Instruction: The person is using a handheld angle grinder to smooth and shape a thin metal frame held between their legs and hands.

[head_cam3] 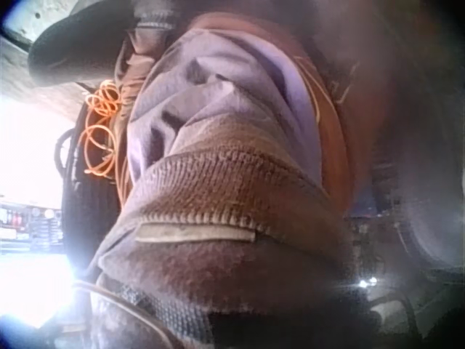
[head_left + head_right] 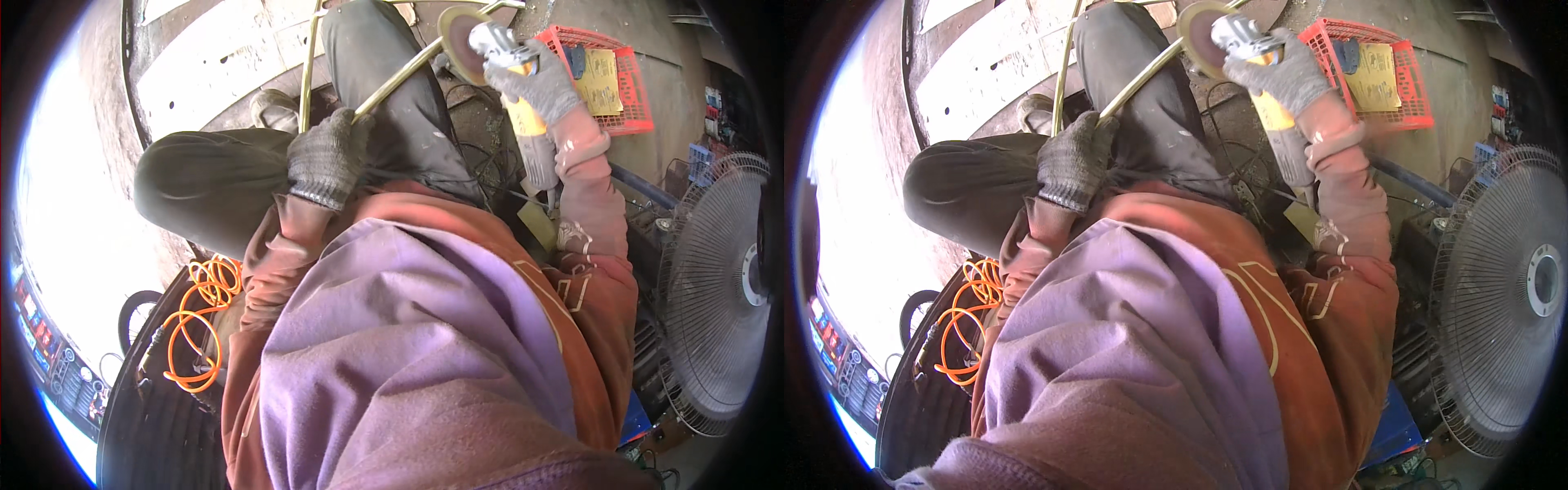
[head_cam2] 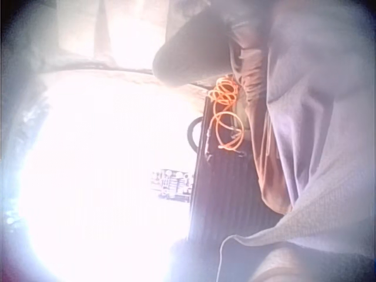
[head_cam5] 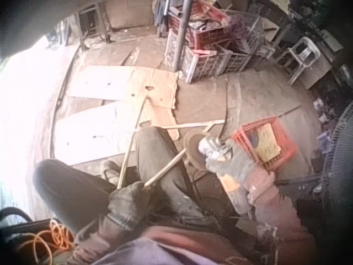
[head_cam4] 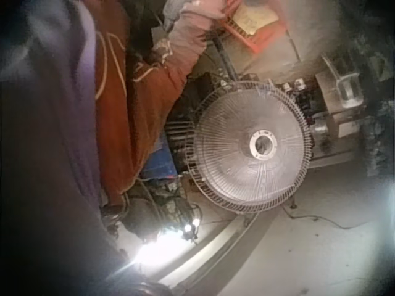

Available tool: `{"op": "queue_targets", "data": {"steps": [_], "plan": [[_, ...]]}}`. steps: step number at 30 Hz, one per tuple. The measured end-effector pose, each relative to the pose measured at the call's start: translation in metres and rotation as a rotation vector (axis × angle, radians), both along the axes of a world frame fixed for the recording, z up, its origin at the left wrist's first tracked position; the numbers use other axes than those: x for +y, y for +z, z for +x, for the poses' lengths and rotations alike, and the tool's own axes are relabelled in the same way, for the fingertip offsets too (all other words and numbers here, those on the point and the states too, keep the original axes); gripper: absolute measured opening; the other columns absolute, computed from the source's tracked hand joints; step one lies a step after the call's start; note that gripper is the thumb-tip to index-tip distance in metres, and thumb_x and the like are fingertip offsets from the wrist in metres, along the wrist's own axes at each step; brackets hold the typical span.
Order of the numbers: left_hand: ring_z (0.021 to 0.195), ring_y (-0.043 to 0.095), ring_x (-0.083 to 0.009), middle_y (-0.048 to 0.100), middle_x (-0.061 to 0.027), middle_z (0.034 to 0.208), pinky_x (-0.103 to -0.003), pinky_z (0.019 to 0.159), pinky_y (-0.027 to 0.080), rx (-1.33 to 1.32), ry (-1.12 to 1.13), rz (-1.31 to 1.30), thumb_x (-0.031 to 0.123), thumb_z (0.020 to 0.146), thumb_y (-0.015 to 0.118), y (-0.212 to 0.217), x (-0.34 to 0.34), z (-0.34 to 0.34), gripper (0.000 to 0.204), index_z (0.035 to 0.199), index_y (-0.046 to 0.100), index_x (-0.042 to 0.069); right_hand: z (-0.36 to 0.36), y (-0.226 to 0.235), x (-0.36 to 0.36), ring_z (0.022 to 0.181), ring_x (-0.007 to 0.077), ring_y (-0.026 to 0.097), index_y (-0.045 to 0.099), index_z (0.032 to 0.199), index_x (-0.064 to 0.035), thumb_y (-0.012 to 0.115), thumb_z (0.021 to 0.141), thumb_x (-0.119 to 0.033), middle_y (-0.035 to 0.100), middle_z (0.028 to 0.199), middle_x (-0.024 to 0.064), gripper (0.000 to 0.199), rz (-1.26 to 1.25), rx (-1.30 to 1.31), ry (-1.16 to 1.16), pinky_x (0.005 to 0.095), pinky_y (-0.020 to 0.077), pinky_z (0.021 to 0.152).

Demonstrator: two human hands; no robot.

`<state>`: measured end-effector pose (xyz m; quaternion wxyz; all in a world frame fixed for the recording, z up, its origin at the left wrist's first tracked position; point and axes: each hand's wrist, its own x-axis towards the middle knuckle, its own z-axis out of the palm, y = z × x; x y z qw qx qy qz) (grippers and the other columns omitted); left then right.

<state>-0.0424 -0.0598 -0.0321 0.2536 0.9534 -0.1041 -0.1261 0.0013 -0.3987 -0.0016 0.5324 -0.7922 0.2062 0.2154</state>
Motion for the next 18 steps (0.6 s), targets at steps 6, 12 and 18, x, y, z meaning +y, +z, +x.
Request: {"op": "queue_targets", "data": {"steps": [6,12,18], "plan": [[0.076,0.069,-0.04,0.07,-0.0177,0.079,-0.051,0.068,0.054,0.035,-0.006,0.021,0.044,0.1,0.058,-0.002,-0.002,0.001,0.034,0.103,0.068,0.013,-0.026,0.023,0.051,0.105,0.0158,0.065,0.056,0.122,-0.0012,0.093,0.071,-0.025,0.068,0.115,0.0066,0.067,0.194,-0.125,0.168,0.0342,0.0522,0.092],[0.076,0.069,-0.0409,0.07,-0.0171,0.077,-0.051,0.068,0.054,0.053,-0.002,-0.027,0.045,0.101,0.056,-0.004,0.001,0.0,0.034,0.101,0.067,0.013,-0.029,-0.01,0.035,0.103,0.0146,0.064,0.057,0.117,-0.0017,0.093,0.07,-0.023,0.069,0.11,0.0071,0.062,0.268,-0.154,0.085,0.0337,0.0538,0.091],[0.077,0.07,-0.041,0.07,-0.0164,0.076,-0.051,0.068,0.054,0.046,-0.016,-0.008,0.045,0.101,0.055,-0.002,-0.005,0.001,0.033,0.103,0.067,0.015,0.017,0.003,-0.029,0.085,0.0162,0.069,0.063,0.109,-0.0011,0.089,0.075,-0.019,0.073,0.099,0.0058,0.046,-0.098,0.004,-0.089,0.0319,0.0558,0.079]]}}
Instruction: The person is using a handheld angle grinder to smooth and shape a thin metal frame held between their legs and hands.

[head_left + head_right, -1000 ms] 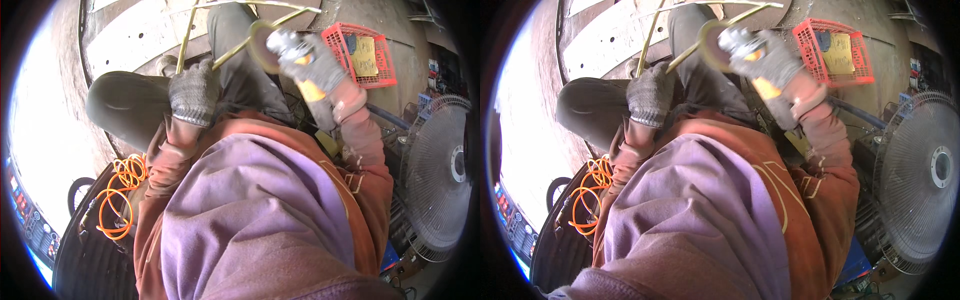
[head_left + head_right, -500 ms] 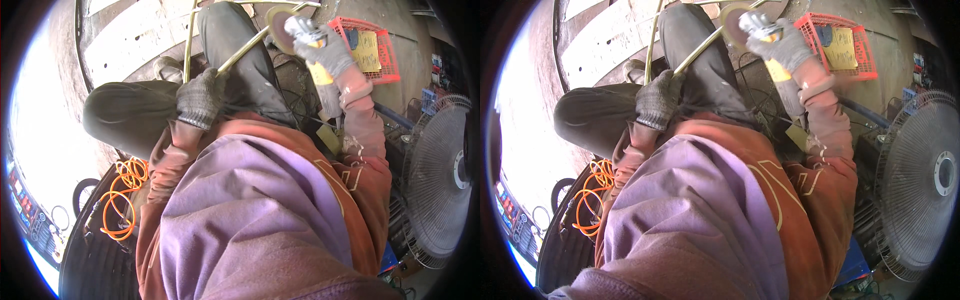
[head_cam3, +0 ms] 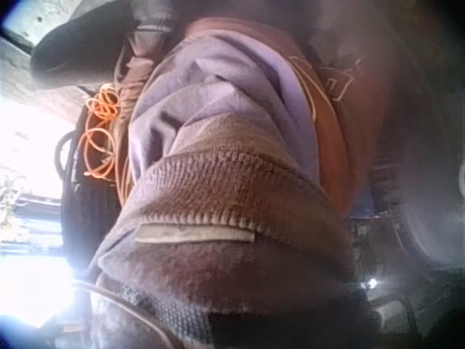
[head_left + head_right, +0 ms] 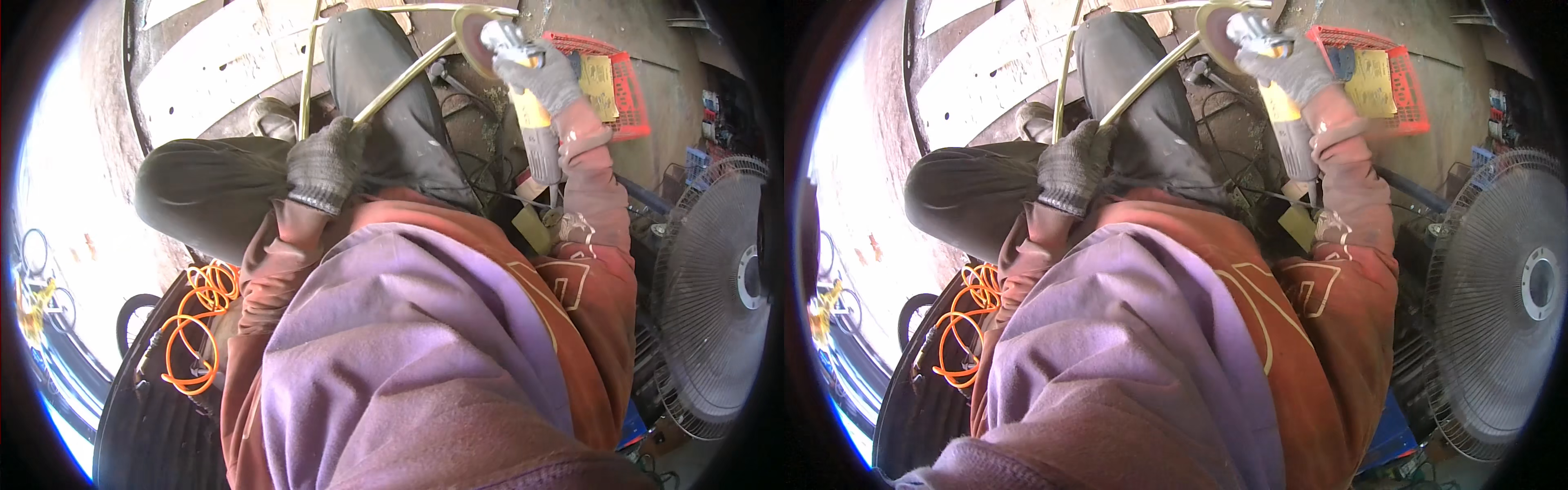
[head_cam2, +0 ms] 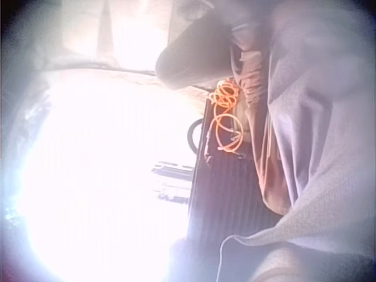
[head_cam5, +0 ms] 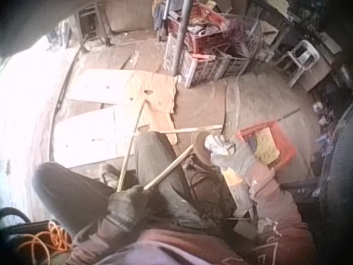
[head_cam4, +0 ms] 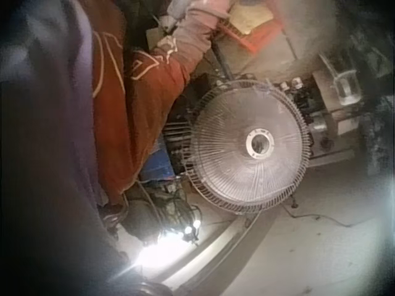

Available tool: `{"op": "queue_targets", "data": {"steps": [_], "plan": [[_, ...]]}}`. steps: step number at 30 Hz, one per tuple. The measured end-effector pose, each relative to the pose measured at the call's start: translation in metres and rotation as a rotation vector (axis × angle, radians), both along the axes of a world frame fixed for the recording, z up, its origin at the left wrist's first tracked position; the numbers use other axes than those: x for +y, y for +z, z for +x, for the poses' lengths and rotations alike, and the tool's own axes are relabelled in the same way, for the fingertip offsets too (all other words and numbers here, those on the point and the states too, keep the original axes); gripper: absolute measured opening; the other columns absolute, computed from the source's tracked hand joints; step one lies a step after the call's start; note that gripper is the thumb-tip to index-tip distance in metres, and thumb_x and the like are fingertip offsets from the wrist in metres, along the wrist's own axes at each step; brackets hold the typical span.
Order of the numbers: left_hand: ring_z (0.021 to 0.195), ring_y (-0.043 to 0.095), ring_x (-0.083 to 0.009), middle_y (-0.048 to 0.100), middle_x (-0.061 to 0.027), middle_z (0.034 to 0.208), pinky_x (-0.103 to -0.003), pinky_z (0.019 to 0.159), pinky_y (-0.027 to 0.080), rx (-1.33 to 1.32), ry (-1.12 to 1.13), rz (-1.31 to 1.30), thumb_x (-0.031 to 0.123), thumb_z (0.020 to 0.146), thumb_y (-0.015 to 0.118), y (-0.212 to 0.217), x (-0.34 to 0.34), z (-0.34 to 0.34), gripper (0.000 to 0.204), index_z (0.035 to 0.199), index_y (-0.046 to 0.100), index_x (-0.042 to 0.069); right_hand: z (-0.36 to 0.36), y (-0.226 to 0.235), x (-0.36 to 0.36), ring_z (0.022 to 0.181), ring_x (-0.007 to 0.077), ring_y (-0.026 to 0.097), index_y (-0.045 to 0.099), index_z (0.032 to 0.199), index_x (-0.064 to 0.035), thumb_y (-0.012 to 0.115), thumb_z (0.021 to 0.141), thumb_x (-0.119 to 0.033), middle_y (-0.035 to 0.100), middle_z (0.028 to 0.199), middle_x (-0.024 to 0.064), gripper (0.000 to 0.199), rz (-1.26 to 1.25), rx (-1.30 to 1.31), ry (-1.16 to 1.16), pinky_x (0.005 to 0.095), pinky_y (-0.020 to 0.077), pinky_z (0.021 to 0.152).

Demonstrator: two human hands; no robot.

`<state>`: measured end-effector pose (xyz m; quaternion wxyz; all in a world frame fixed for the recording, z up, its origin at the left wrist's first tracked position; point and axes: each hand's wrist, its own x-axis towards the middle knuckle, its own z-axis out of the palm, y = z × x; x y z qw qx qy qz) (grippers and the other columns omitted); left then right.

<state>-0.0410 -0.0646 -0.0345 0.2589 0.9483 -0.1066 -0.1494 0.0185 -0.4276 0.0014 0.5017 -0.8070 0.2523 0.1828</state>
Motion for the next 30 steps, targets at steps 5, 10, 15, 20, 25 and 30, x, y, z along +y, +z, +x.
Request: {"op": "queue_targets", "data": {"steps": [5,10,15,20,25,30], "plan": [[0.077,0.069,-0.0418,0.07,-0.0175,0.078,-0.052,0.07,0.054,-0.014,0.002,0.039,0.044,0.101,0.055,-0.01,0.004,0.0,0.032,0.103,0.067,0.015,-0.047,0.013,0.076,0.115,0.0184,0.062,0.054,0.128,0.0018,0.093,0.069,-0.027,0.067,0.122,0.0106,0.076,0.162,-0.097,0.352,0.034,0.0502,0.1],[0.075,0.07,-0.0401,0.07,-0.017,0.078,-0.052,0.067,0.054,0.032,0.036,-0.033,0.038,0.098,0.061,-0.001,0.002,0.0,0.027,0.096,0.067,0.012,-0.028,0.016,0.063,0.106,0.0124,0.065,0.057,0.117,0.0032,0.091,0.073,-0.024,0.069,0.117,0.0061,0.062,0.267,-0.12,0.313,0.0323,0.0523,0.096],[0.074,0.069,-0.0407,0.07,-0.0173,0.077,-0.052,0.067,0.053,0.025,0.015,0.005,0.042,0.099,0.059,0.004,-0.005,0.001,0.031,0.095,0.068,0.013,0.031,0.016,-0.02,0.097,0.0141,0.067,0.057,0.121,0.0067,0.093,0.07,-0.029,0.071,0.109,0.0081,0.072,0.028,0.126,0.253,0.0289,0.0544,0.084],[0.076,0.069,-0.0423,0.07,-0.0192,0.078,-0.053,0.068,0.053,0.047,0.018,0.038,0.046,0.1,0.057,-0.001,-0.001,0.003,0.034,0.1,0.068,0.014,0.016,0.017,0.016,0.09,0.0171,0.068,0.054,0.129,0.006,0.096,0.065,-0.034,0.069,0.108,0.0146,0.086,-0.172,0.037,0.419,0.0341,0.0563,0.074],[0.078,0.069,-0.0433,0.07,-0.0206,0.08,-0.054,0.069,0.053,0.067,0.02,0.038,0.048,0.101,0.055,-0.005,0.003,0.002,0.036,0.102,0.068,0.014,0.019,0.035,0.025,0.065,0.0159,0.065,0.06,0.117,0.0035,0.093,0.069,-0.036,0.071,0.09,0.0102,0.07,-0.118,0.035,0.516,0.0331,0.0541,0.06],[0.078,0.069,-0.043,0.07,-0.0193,0.081,-0.054,0.068,0.053,0.09,-0.016,0.047,0.047,0.101,0.055,0.001,-0.002,0.004,0.036,0.1,0.067,0.013,0.066,0.033,-0.021,0.069,0.0127,0.064,0.064,0.117,-0.0025,0.093,0.072,-0.024,0.071,0.095,0.006,0.058,-0.184,0.245,0.442,0.0324,0.053,0.061]]}}
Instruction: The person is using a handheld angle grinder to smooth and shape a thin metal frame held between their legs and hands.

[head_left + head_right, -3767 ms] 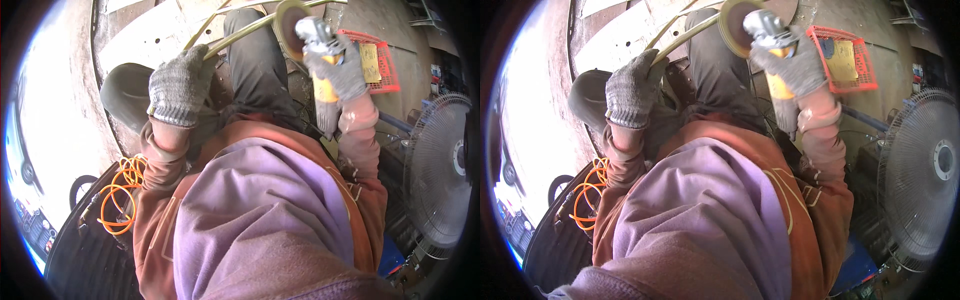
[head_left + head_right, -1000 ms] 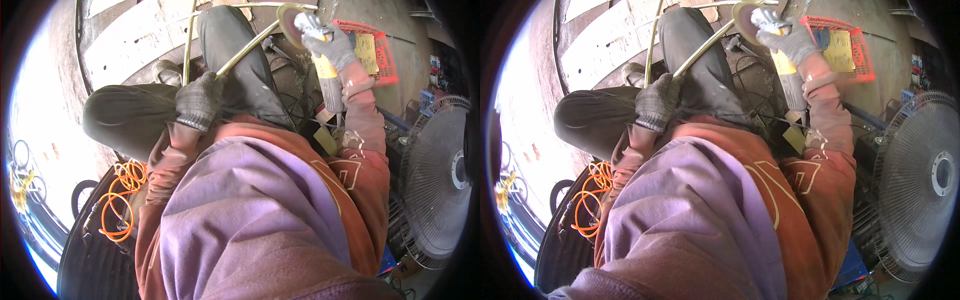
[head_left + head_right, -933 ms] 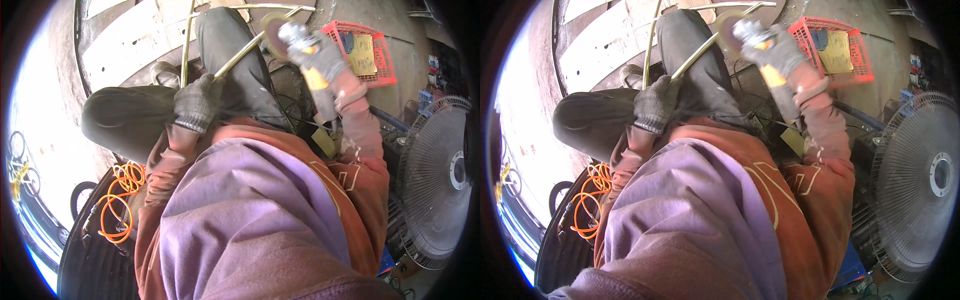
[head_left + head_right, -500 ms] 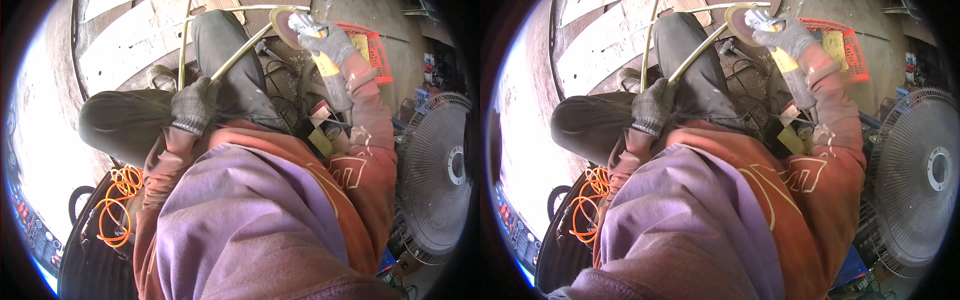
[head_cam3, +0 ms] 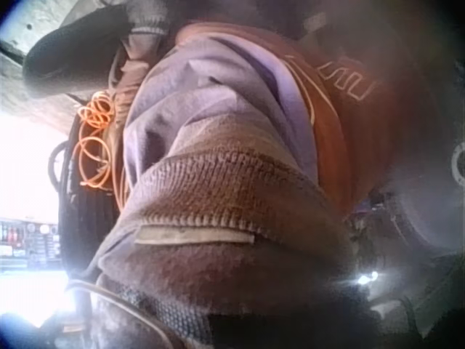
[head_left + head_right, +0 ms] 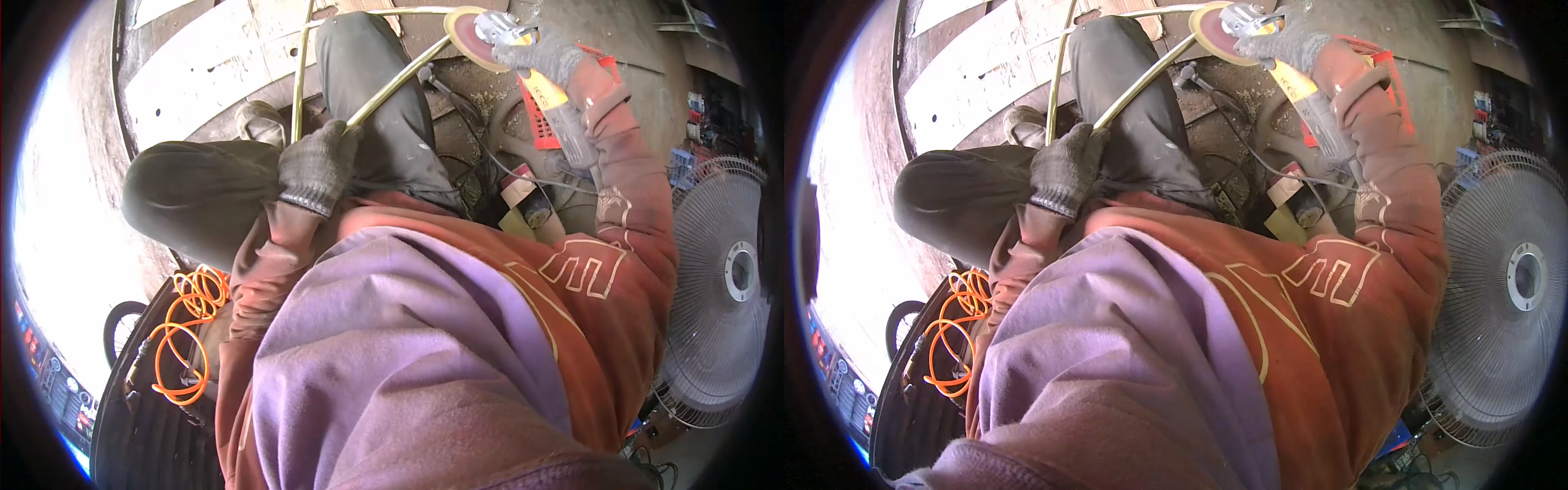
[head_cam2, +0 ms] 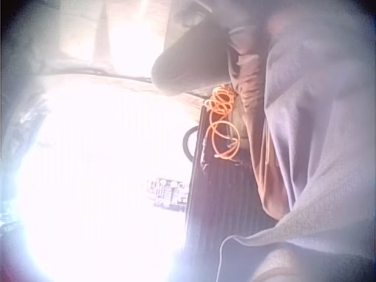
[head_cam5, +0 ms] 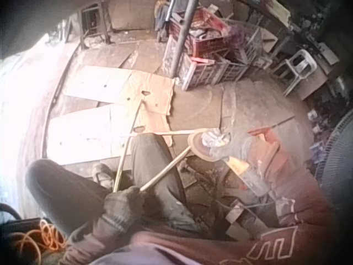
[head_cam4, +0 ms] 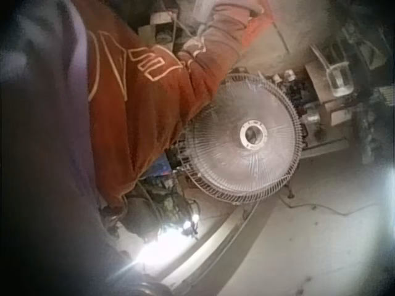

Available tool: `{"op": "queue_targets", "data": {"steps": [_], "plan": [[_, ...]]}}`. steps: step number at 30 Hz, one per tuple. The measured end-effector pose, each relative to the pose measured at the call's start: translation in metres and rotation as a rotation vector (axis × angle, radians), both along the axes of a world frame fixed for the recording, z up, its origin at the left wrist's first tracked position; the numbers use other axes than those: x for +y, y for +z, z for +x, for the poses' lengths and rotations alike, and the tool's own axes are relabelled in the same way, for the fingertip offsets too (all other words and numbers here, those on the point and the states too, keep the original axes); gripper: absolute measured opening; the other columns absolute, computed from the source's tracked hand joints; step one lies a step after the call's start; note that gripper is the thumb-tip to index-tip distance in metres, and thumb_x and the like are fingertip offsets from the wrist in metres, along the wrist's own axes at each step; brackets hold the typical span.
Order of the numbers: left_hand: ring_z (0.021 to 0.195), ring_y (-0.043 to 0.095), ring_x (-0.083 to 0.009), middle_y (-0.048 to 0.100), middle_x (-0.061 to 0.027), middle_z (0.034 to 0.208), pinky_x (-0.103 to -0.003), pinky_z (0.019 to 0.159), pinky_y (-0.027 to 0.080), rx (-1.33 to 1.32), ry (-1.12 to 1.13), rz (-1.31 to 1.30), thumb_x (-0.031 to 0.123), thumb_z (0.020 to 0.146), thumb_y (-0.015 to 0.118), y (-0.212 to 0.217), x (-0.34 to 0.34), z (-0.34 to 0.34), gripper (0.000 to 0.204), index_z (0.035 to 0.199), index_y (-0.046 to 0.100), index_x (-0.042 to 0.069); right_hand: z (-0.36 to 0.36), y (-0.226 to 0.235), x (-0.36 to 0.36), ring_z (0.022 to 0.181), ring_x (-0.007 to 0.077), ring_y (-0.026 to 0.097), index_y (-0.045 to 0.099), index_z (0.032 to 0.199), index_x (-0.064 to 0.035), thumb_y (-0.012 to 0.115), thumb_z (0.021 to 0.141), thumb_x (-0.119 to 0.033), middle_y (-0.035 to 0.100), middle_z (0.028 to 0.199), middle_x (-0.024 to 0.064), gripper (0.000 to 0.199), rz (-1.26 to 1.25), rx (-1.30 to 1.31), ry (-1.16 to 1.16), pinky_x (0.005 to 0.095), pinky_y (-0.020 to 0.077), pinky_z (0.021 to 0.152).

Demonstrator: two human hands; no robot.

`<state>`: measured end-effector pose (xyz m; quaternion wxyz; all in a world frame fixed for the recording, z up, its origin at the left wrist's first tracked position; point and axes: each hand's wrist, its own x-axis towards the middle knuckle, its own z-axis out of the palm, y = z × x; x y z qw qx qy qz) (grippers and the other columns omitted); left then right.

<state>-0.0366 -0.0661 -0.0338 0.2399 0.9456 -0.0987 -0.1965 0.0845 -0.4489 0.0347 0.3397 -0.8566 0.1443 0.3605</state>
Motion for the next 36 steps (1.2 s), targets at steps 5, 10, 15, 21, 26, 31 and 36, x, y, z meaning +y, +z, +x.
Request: {"op": "queue_targets", "data": {"steps": [5,10,15,21,26,31,36], "plan": [[0.076,0.068,-0.0417,0.069,-0.0169,0.079,-0.053,0.066,0.052,-0.115,0.015,-0.069,0.043,0.1,0.058,-0.01,0.003,-0.003,0.031,0.097,0.067,0.013,-0.026,-0.008,0.037,0.086,0.0138,0.065,0.062,0.114,-0.0023,0.095,0.069,-0.027,0.07,0.099,0.0056,0.061,-0.042,-0.174,0.11,0.0317,0.0547,0.073],[0.073,0.069,-0.04,0.069,-0.0162,0.077,-0.052,0.064,0.053,-0.132,0.033,-0.054,0.042,0.1,0.059,-0.014,0.007,-0.005,0.031,0.093,0.067,0.013,-0.075,0.0,0.092,0.09,0.0141,0.065,0.057,0.12,-0.0011,0.091,0.072,-0.019,0.067,0.105,0.0069,0.061,0.161,-0.205,0.204,0.029,0.0546,0.076],[0.073,0.07,-0.0382,0.071,-0.0163,0.076,-0.052,0.065,0.055,-0.12,0.013,-0.083,0.044,0.099,0.058,-0.012,0.007,-0.003,0.032,0.093,0.068,0.014,-0.06,-0.009,0.059,0.063,0.0122,0.064,0.067,0.114,-0.0054,0.087,0.081,-0.015,0.071,0.089,0.0034,0.04,0.138,-0.173,-0.227,0.0278,0.0518,0.055],[0.076,0.07,-0.0398,0.072,-0.0163,0.082,-0.053,0.067,0.054,-0.076,-0.035,-0.044,0.036,0.094,0.064,-0.017,0.009,-0.003,0.024,0.109,0.066,0.017,-0.096,-0.03,0.084,0.088,0.0125,0.067,0.063,0.116,-0.0017,0.089,0.078,-0.018,0.071,0.101,0.0055,0.049,0.287,-0.175,-0.227,0.0292,0.0564,0.076],[0.078,0.071,-0.0398,0.072,-0.0164,0.082,-0.053,0.068,0.055,-0.147,-0.041,-0.093,0.035,0.094,0.064,-0.024,0.017,-0.006,0.024,0.11,0.066,0.017,-0.136,-0.024,0.131,0.103,0.016,0.064,0.057,0.118,0.0021,0.096,0.068,-0.029,0.068,0.111,0.0096,0.071,0.424,-0.284,0.026,0.0342,0.0525,0.093],[0.077,0.071,-0.0399,0.072,-0.0161,0.081,-0.052,0.068,0.055,-0.093,-0.01,-0.035,0.035,0.094,0.064,-0.012,0.012,-0.003,0.023,0.108,0.066,0.017,-0.1,-0.01,0.095,0.068,0.013,0.066,0.061,0.115,-0.0022,0.088,0.077,-0.007,0.07,0.092,0.0065,0.047,0.254,-0.269,-0.357,0.0289,0.053,0.053],[0.076,0.07,-0.0401,0.072,-0.0159,0.08,-0.053,0.068,0.054,-0.102,-0.033,-0.046,0.036,0.094,0.064,-0.015,0.008,-0.003,0.024,0.108,0.067,0.017,-0.097,-0.03,0.069,0.075,0.0123,0.066,0.062,0.115,-0.0017,0.092,0.072,-0.02,0.071,0.094,0.0055,0.056,0.263,-0.243,-0.248,0.029,0.0536,0.063]]}}
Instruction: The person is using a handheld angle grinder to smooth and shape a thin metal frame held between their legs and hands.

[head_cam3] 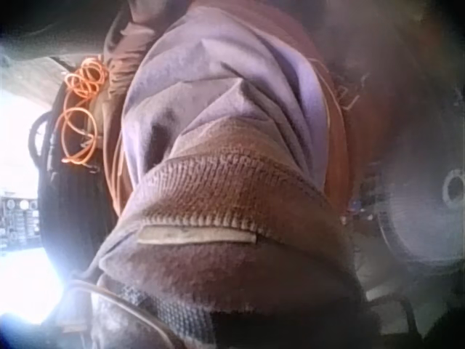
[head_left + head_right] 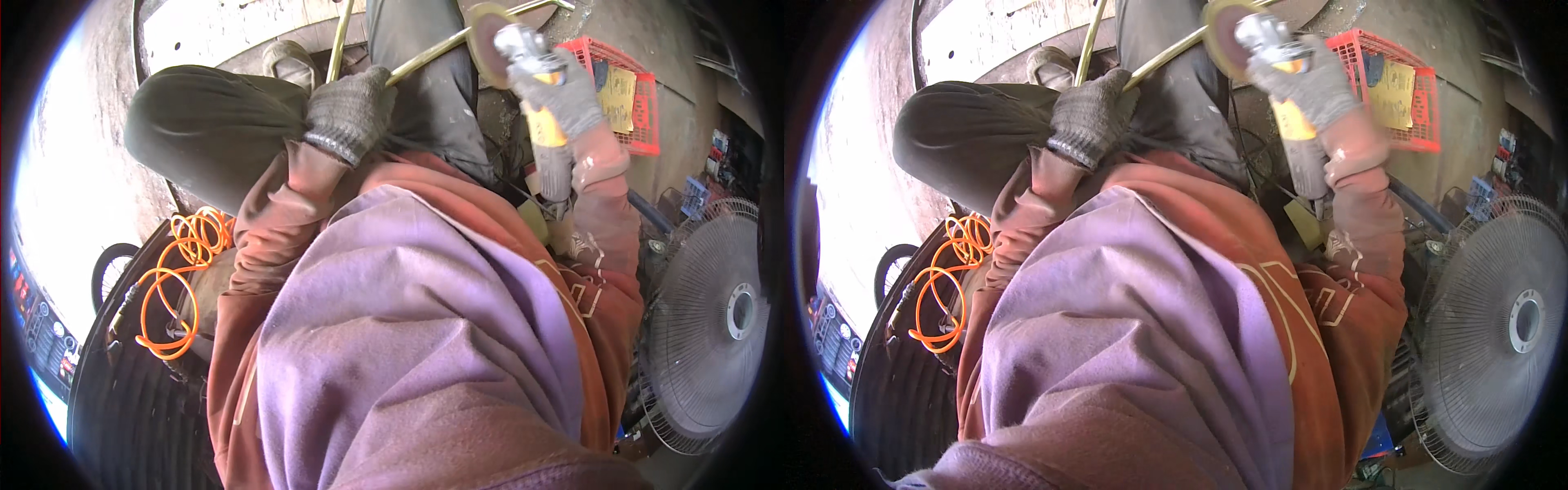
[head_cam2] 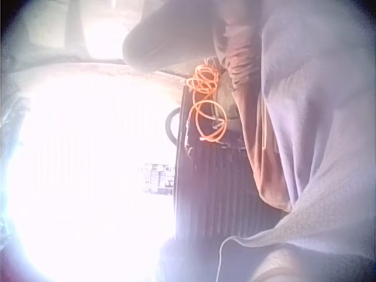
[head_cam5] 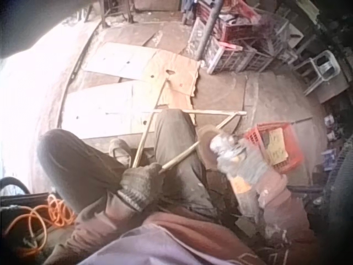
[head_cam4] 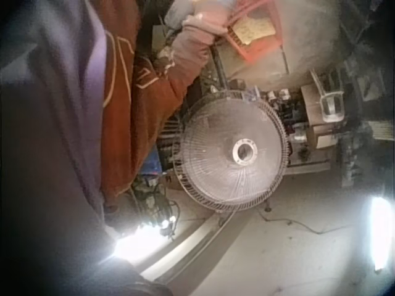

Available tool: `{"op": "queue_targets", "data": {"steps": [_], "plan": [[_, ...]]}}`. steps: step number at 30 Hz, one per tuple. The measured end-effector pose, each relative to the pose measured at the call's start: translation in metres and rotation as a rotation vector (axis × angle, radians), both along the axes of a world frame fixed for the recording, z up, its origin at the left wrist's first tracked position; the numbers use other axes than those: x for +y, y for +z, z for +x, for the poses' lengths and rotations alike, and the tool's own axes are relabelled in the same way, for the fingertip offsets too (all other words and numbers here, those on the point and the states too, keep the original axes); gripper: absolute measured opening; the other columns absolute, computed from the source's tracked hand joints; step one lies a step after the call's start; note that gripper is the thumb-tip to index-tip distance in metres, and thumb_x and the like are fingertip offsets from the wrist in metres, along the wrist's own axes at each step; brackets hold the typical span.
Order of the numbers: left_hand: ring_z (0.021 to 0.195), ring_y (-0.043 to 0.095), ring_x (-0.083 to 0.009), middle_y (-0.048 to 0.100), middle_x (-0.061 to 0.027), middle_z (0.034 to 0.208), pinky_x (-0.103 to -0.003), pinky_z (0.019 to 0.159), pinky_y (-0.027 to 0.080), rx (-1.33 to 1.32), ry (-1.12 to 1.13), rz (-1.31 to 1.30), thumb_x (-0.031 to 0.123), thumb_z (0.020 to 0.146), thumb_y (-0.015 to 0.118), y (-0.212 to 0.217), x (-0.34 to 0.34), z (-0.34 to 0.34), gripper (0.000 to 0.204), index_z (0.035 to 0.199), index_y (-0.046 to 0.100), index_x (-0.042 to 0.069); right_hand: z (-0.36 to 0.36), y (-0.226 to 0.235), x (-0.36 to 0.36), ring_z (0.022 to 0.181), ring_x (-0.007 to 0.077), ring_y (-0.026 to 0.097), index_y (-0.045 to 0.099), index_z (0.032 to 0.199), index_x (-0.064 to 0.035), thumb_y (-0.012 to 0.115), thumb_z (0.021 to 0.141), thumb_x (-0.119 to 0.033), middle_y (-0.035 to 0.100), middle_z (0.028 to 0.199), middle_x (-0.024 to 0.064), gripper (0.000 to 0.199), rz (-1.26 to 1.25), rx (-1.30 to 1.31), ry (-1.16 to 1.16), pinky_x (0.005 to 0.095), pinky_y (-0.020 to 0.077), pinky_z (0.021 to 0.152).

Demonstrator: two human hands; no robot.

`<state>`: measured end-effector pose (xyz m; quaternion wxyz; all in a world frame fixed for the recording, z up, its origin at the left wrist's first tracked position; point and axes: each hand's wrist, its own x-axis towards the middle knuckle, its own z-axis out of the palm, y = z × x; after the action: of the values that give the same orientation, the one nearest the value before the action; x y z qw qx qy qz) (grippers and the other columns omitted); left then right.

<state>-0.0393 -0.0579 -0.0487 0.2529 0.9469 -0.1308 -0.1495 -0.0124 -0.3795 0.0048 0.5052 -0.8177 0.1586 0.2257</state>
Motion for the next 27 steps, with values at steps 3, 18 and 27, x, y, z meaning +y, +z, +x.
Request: {"op": "queue_targets", "data": {"steps": [3,18,27], "plan": [[0.077,0.07,-0.0406,0.072,-0.0161,0.081,-0.053,0.068,0.055,0.03,0.028,0.022,0.037,0.094,0.064,0.001,0.0,0.001,0.026,0.11,0.068,0.017,-0.02,0.013,0.046,0.1,0.0158,0.066,0.058,0.12,-0.001,0.095,0.068,-0.028,0.069,0.111,0.0094,0.069,0.043,-0.125,0.179,0.0341,0.0541,0.09],[0.069,0.053,-0.0037,0.06,0.0038,0.071,-0.025,0.061,0.043,0.002,0.122,-0.131,0.029,0.095,0.073,0.141,0.145,0.129,0.026,0.094,0.075,0.003,-0.079,0.019,-0.005,0.062,0.021,0.069,0.059,0.12,-0.0051,0.082,0.077,0.006,0.07,0.087,0.0119,0.05,0.371,-0.204,-0.477,0.034,0.0573,0.054],[0.084,0.069,-0.03,0.074,-0.0142,0.087,-0.042,0.078,0.054,-0.688,0.075,0.126,0.036,0.088,0.072,0.178,0.14,0.194,0.032,0.089,0.074,0.004,-0.08,0.02,-0.02,0.078,0.0146,0.068,0.061,0.119,-0.0041,0.082,0.076,0.002,0.07,0.098,0.0076,0.048,0.306,-0.428,-0.396,0.0283,0.0559,0.063]]}}
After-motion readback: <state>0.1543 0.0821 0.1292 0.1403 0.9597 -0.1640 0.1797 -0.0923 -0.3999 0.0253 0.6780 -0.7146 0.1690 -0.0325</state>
